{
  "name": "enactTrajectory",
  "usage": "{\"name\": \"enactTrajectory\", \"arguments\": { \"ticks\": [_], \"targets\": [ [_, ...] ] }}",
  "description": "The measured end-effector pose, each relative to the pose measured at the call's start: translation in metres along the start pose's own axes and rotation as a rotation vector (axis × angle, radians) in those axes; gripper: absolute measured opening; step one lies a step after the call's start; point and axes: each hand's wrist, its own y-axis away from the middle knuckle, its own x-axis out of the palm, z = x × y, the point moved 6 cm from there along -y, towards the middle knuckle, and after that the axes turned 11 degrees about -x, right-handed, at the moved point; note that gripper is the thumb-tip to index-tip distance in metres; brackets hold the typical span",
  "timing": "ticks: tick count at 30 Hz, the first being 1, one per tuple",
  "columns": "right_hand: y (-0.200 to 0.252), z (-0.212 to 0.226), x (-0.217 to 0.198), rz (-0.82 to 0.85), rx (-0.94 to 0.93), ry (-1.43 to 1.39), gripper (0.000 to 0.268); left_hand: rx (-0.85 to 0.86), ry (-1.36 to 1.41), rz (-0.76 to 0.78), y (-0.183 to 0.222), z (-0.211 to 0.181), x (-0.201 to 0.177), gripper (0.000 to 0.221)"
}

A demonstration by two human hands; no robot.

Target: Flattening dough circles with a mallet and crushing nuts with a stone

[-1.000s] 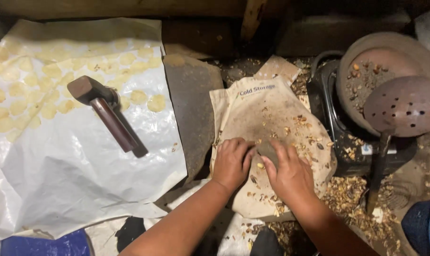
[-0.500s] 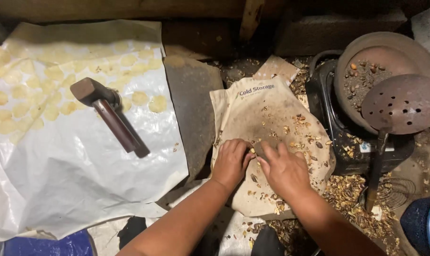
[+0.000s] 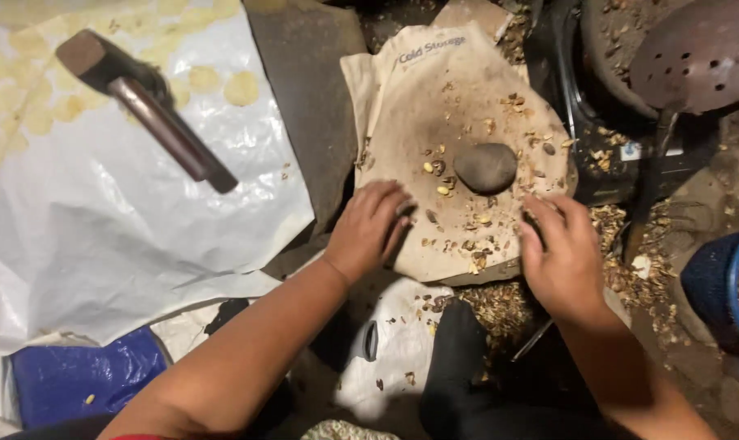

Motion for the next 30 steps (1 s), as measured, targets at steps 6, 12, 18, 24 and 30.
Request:
{"name": "enactTrajectory", "arguments": {
  "ticks": [6, 12, 18, 24, 30],
  "targets": [
    [0.103, -0.015, 0.049, 0.046, 0.160, -0.236, 0.013, 0.261, 0.269, 0.338, 0.107, -0.044, 0.030, 0.013],
    [0.112, 0.043, 0.051, 0.215, 0.084, -0.367, 0.011, 0.433, 0.119, 0.295, 0.192, -0.054, 0.060, 0.016],
    [0.127, 0.035, 0.032, 0.237, 0.185, -0.347, 0.014, 0.267, 0.026, 0.383, 0.195, -0.045, 0.152, 0.019],
    [0.131, 0.040, 0.025, 0.238, 0.290, -0.431, 0.008, 0.102, -0.215, 0.314, 0.182, -0.069, 0.147, 0.009],
    [0.140, 0.034, 0.018, 0.252, 0.300, -0.376, 0.009, 0.128, -0.235, 0.456, 0.199, -0.060, 0.164, 0.009]
  ]
}}
